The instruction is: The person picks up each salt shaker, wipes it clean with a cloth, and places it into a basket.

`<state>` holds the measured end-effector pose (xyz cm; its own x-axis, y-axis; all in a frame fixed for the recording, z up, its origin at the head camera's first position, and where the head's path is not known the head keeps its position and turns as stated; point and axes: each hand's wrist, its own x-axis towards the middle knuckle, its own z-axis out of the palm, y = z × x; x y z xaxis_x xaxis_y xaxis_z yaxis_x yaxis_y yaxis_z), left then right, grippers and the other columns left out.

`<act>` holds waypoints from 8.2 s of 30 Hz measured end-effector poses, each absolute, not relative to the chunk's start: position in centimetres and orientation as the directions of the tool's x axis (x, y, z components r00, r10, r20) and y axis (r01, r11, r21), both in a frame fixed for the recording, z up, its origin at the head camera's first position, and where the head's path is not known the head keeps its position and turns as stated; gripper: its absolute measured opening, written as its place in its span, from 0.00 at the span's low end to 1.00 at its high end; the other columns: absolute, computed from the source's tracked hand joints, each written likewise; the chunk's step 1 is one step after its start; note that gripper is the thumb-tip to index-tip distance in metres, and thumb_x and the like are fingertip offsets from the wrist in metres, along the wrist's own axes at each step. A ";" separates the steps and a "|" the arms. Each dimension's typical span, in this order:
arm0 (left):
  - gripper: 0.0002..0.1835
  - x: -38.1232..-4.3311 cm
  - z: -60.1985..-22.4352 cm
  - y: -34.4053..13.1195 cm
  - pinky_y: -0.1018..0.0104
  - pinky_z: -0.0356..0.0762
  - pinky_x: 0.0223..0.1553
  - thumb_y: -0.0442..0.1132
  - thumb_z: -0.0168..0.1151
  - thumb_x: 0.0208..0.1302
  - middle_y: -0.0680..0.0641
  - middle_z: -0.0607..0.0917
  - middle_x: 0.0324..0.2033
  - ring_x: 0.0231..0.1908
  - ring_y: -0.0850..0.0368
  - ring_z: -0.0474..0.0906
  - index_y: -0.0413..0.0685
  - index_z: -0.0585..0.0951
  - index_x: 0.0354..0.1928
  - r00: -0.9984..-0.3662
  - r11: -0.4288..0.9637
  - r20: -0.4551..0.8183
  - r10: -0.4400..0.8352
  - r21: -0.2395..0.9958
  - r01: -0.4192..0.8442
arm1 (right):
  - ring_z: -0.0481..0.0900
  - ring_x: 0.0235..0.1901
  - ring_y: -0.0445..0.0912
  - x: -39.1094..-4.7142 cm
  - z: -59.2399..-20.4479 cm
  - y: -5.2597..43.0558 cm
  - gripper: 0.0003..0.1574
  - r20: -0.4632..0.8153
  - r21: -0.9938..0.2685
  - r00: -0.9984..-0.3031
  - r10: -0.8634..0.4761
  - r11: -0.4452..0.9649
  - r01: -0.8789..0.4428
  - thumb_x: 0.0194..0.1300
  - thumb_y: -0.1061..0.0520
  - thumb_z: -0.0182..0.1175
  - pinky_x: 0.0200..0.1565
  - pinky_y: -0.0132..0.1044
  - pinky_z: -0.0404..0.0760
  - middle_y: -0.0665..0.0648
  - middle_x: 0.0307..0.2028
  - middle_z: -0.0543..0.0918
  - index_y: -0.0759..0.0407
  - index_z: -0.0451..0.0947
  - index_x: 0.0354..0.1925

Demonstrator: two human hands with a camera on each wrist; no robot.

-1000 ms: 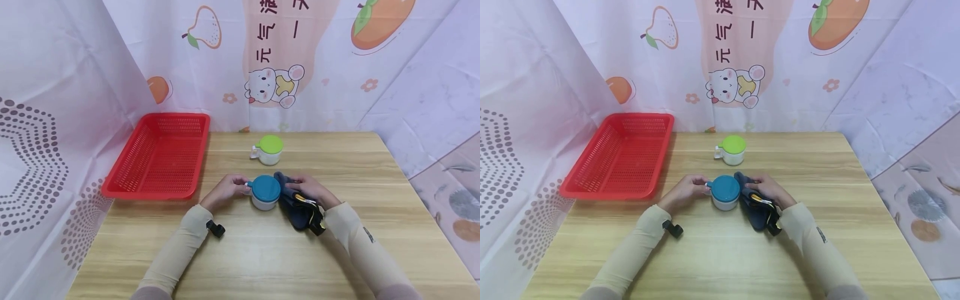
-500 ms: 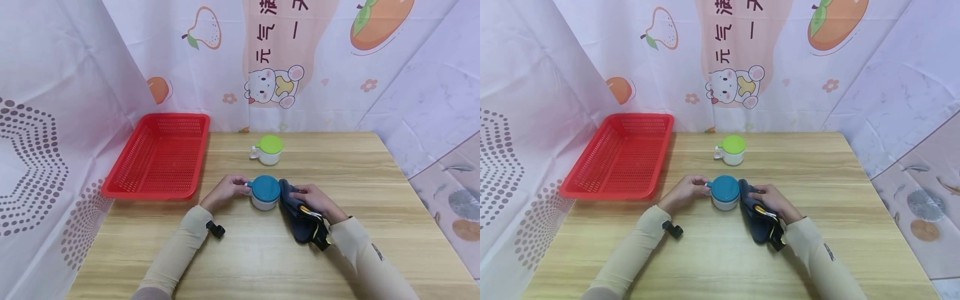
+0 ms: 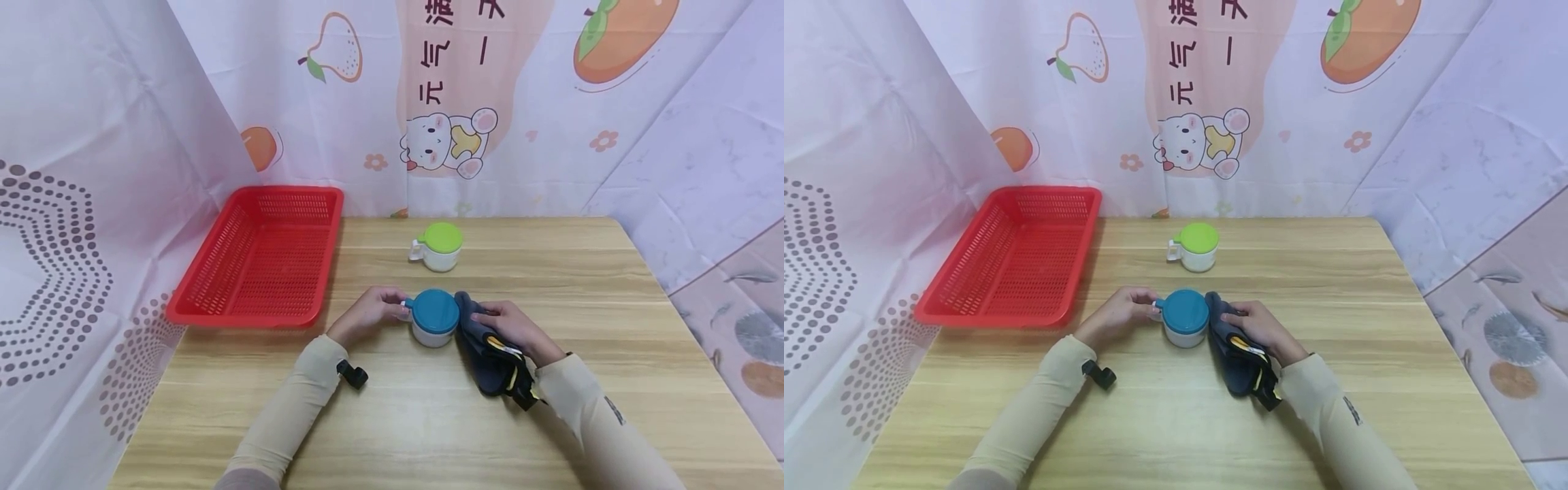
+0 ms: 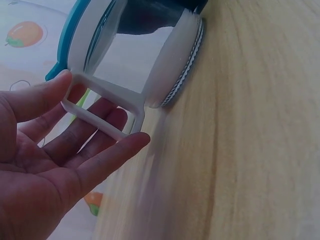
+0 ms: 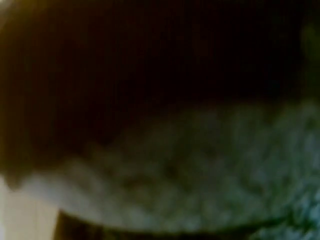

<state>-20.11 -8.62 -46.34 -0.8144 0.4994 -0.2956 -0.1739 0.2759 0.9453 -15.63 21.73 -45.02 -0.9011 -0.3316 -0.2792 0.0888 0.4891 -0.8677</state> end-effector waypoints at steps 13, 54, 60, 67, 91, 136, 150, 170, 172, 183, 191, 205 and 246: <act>0.11 -20.2 -46.6 -8.5 0.56 0.79 0.54 0.33 0.60 0.64 0.49 0.85 0.39 0.42 0.56 0.78 0.41 0.83 0.47 -0.796 0.247 -0.287 0.534 0.953 -0.178 | 0.70 0.34 0.43 -17.0 -44.9 21.6 0.13 -0.259 -0.839 -0.884 -0.390 0.543 0.006 0.71 0.55 0.55 0.40 0.33 0.67 0.49 0.29 0.71 0.65 0.77 0.38; 0.09 -20.3 -46.5 -8.2 0.60 0.78 0.47 0.33 0.60 0.64 0.49 0.84 0.34 0.39 0.55 0.77 0.41 0.83 0.44 -0.814 0.274 -0.304 0.494 0.943 -0.186 | 0.70 0.64 0.60 -25.4 -44.8 19.9 0.29 -0.345 -0.782 -0.676 -0.651 0.598 -0.177 0.70 0.56 0.53 0.66 0.57 0.67 0.67 0.63 0.74 0.67 0.68 0.65; 0.10 -20.4 -46.4 -8.3 0.59 0.80 0.48 0.31 0.60 0.63 0.50 0.84 0.33 0.37 0.56 0.78 0.37 0.82 0.45 -0.810 0.252 -0.322 0.491 0.942 -0.222 | 0.75 0.54 0.47 -26.5 -44.7 18.7 0.24 -0.312 -0.789 -0.647 -0.696 0.569 -0.232 0.68 0.60 0.55 0.62 0.49 0.72 0.63 0.56 0.81 0.66 0.74 0.61; 0.10 -20.4 -46.5 -8.2 0.56 0.80 0.48 0.30 0.59 0.63 0.50 0.84 0.32 0.36 0.57 0.78 0.36 0.82 0.46 -0.804 0.246 -0.310 0.508 0.946 -0.209 | 0.72 0.61 0.54 -26.4 -44.6 18.6 0.27 -0.344 -0.776 -0.661 -0.666 0.598 -0.199 0.68 0.57 0.56 0.66 0.53 0.67 0.65 0.61 0.76 0.65 0.72 0.63; 0.11 -20.1 -46.6 -7.8 0.59 0.80 0.46 0.28 0.58 0.62 0.51 0.83 0.32 0.36 0.58 0.77 0.34 0.82 0.46 -0.815 0.226 -0.291 0.501 0.953 -0.202 | 0.75 0.44 0.47 -20.9 -45.0 21.9 0.21 -0.269 -0.766 -0.813 -0.517 0.626 -0.145 0.69 0.51 0.56 0.51 0.40 0.71 0.58 0.46 0.83 0.62 0.79 0.54; 0.11 -20.6 -47.0 -8.8 0.62 0.78 0.48 0.39 0.62 0.66 0.49 0.84 0.41 0.43 0.55 0.76 0.50 0.82 0.49 -0.779 0.356 -0.236 0.581 0.934 -0.017 | 0.68 0.64 0.64 -19.8 -44.2 22.0 0.29 -0.305 -0.791 -0.804 -0.510 0.606 -0.085 0.72 0.54 0.53 0.66 0.61 0.64 0.70 0.62 0.74 0.69 0.68 0.65; 0.14 -20.8 -47.3 -8.9 0.60 0.80 0.49 0.38 0.64 0.64 0.47 0.83 0.42 0.44 0.55 0.77 0.47 0.82 0.52 -0.772 0.340 -0.222 0.595 0.940 -0.008 | 0.66 0.66 0.64 -21.1 -44.5 22.2 0.29 -0.325 -0.796 -0.766 -0.555 0.598 -0.096 0.71 0.55 0.54 0.68 0.61 0.61 0.70 0.63 0.73 0.70 0.68 0.65; 0.09 -20.8 -47.5 -8.5 0.64 0.75 0.50 0.38 0.61 0.67 0.49 0.82 0.39 0.43 0.56 0.75 0.46 0.83 0.47 -0.787 0.385 -0.197 0.585 0.921 0.055 | 0.71 0.64 0.58 -24.3 -44.1 20.6 0.27 -0.378 -0.773 -0.651 -0.658 0.612 -0.169 0.69 0.57 0.54 0.68 0.57 0.64 0.64 0.62 0.77 0.65 0.71 0.64; 0.10 -20.8 -47.4 -8.5 0.63 0.76 0.50 0.38 0.61 0.66 0.49 0.82 0.40 0.43 0.56 0.75 0.46 0.83 0.47 -0.789 0.378 -0.205 0.579 0.925 0.038 | 0.70 0.64 0.58 -24.7 -44.1 20.2 0.28 -0.385 -0.763 -0.643 -0.662 0.620 -0.182 0.69 0.57 0.54 0.68 0.56 0.64 0.65 0.62 0.76 0.65 0.70 0.65; 0.12 -21.0 -47.4 -8.5 0.61 0.79 0.53 0.37 0.60 0.67 0.47 0.82 0.42 0.43 0.57 0.76 0.43 0.82 0.51 -0.782 0.351 -0.233 0.578 0.936 -0.020 | 0.74 0.56 0.49 -27.1 -43.7 17.8 0.24 -0.437 -0.713 -0.534 -0.724 0.641 -0.286 0.70 0.57 0.52 0.65 0.52 0.68 0.60 0.57 0.80 0.62 0.75 0.61; 0.14 -21.0 -47.3 -8.5 0.61 0.78 0.53 0.41 0.62 0.67 0.49 0.84 0.44 0.46 0.55 0.76 0.50 0.82 0.52 -0.766 0.367 -0.273 0.583 0.929 -0.052 | 0.73 0.36 0.42 -27.9 -43.4 16.1 0.11 -0.448 -0.672 -0.466 -0.763 0.631 -0.388 0.67 0.62 0.53 0.46 0.32 0.71 0.48 0.35 0.79 0.58 0.81 0.42; 0.11 -21.1 -47.2 -8.3 0.60 0.79 0.50 0.39 0.62 0.66 0.49 0.83 0.41 0.43 0.55 0.76 0.49 0.83 0.49 -0.775 0.399 -0.280 0.567 0.916 -0.039 | 0.73 0.37 0.42 -26.7 -41.3 16.5 0.15 -0.373 -0.599 -0.559 -0.741 0.652 -0.465 0.68 0.62 0.55 0.46 0.35 0.72 0.50 0.37 0.81 0.56 0.83 0.49; 0.13 -20.9 -46.9 -8.4 0.58 0.80 0.53 0.38 0.63 0.66 0.47 0.84 0.43 0.44 0.55 0.77 0.47 0.83 0.51 -0.784 0.394 -0.294 0.546 0.916 -0.069 | 0.81 0.34 0.42 -24.3 -42.4 16.1 0.14 -0.353 -0.228 -0.609 -0.710 0.696 -0.680 0.64 0.65 0.58 0.43 0.40 0.82 0.51 0.37 0.88 0.52 0.87 0.42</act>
<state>-20.91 -8.40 -46.91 -0.7841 0.5463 -0.2945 -0.0694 0.3943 0.9163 -24.31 16.13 -42.45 -0.6088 -0.7104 -0.3530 -0.6804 0.6964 -0.2281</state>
